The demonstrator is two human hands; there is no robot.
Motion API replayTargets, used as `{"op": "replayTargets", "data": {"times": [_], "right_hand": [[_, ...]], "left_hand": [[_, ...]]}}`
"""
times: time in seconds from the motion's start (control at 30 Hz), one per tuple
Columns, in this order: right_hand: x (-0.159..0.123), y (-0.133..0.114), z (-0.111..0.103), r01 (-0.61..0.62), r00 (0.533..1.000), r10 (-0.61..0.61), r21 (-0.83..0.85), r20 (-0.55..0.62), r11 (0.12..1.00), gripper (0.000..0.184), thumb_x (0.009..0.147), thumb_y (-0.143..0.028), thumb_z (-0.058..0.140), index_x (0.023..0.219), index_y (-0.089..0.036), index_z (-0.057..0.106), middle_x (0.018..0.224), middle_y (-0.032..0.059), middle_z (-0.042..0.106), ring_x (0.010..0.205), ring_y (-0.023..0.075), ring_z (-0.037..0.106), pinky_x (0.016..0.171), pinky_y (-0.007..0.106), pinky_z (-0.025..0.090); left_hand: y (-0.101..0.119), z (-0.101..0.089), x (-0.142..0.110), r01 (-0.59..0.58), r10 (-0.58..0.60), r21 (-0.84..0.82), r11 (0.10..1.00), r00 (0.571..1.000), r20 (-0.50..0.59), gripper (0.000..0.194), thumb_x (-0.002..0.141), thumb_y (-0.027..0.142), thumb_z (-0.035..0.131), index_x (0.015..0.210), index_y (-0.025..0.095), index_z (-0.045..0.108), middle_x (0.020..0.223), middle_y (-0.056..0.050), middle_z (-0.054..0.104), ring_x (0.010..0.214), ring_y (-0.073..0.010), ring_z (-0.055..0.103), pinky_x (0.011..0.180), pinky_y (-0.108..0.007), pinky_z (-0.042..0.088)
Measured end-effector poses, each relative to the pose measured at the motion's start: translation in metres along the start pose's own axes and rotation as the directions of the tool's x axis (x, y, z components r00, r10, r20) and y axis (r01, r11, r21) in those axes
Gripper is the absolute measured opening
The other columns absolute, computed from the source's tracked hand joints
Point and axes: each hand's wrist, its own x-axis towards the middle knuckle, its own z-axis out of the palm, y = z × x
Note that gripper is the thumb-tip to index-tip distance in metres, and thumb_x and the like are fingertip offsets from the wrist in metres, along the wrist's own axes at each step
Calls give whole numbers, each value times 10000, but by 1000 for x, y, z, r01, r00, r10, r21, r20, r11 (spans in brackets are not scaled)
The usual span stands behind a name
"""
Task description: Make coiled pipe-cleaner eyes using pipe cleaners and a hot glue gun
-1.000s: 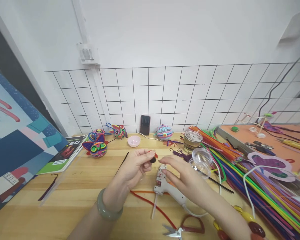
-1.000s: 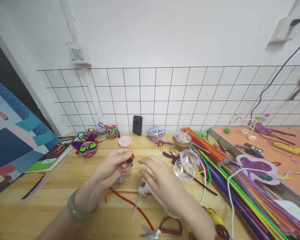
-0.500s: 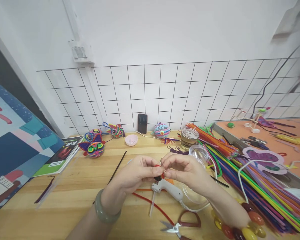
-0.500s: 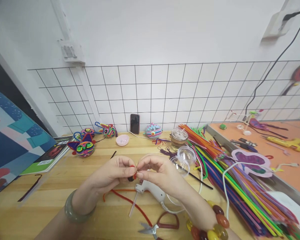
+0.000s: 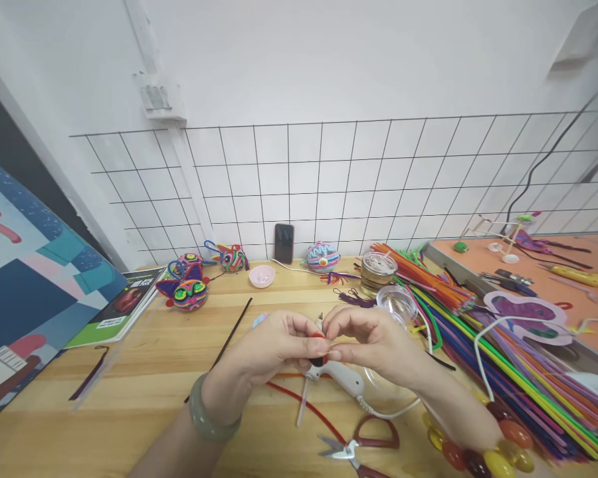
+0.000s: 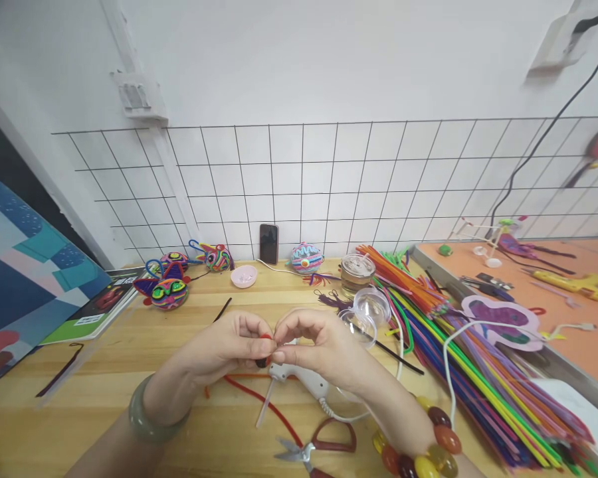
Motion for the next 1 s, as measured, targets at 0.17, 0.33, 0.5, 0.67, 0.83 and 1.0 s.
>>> {"op": "replayTargets", "data": {"times": [0.17,0.33,0.5,0.67,0.83,1.0], "right_hand": [[0,-1,-1,-15,1000,14,-43,-20,999,105,685,-199,695,751,-154,626,801,35,641,789,157,601,753,299,480],[-1,0,-2,0,1000,-1,-96,-8,995,98,691,-224,697,749,-167,643,808,32,649,784,154,600,743,280,478],[-1,-1,-4,3,1000,-4,-108,-3,994,100,702,-236,691,759,-170,642,817,32,653,784,153,600,740,271,474],[-2,-1,-4,7,1000,-6,-123,10,992,100,700,-231,692,756,-169,638,818,33,649,790,160,603,748,281,474],[-1,0,-4,11,1000,-9,-141,11,990,110,693,-237,696,757,-172,635,822,34,647,788,162,604,752,289,476],[-1,0,-4,11,1000,-9,-163,12,986,111,697,-251,689,754,-172,636,821,39,652,785,167,604,741,294,478]], "left_hand": [[-1,0,1,7,-7,13,1000,1000,-7,204,558,293,755,598,130,640,571,-27,597,464,-66,475,451,-184,345],[-2,-2,4,11,-11,42,999,1000,4,230,558,298,755,624,113,635,591,-20,599,484,-59,464,478,-180,348],[-3,-2,4,13,-14,40,999,1000,19,227,579,291,746,643,107,629,598,-14,590,492,-53,452,495,-185,336],[-2,-1,3,11,-11,73,997,1000,3,251,564,307,753,653,107,629,591,-10,585,499,-61,463,501,-195,346],[-2,-2,3,-8,7,94,996,1000,12,258,553,314,757,640,110,627,583,-7,585,506,-66,471,504,-200,355],[-4,-4,5,-16,14,113,993,1000,21,241,565,302,752,649,114,628,593,-9,591,510,-67,476,513,-207,355]]}}
